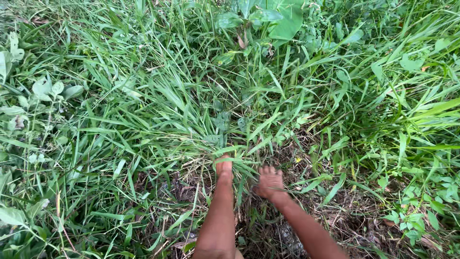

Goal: The person cuts tall grass and weeds using shears, gathering the cut vegetation by hand and setting it aside.

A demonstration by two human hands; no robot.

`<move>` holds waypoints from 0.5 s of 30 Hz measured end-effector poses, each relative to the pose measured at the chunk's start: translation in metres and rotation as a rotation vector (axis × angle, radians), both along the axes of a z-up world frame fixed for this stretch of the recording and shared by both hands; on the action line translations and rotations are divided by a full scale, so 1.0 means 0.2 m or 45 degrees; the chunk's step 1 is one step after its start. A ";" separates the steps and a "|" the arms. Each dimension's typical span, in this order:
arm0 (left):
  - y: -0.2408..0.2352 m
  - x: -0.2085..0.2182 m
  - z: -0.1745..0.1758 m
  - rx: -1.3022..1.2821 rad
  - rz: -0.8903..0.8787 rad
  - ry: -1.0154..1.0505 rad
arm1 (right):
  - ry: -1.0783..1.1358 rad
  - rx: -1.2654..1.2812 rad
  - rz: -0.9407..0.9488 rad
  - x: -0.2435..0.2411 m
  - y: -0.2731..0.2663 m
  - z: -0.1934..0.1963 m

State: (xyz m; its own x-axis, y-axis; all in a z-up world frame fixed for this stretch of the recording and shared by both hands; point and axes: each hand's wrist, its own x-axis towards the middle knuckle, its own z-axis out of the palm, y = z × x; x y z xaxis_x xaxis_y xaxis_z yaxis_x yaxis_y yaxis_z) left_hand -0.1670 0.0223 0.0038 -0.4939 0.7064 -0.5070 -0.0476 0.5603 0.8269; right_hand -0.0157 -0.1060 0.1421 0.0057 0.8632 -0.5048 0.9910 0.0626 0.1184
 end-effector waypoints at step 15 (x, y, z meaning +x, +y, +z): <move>0.18 -0.17 0.52 0.625 0.114 -0.540 | 0.152 0.126 -0.157 0.13 0.16 0.01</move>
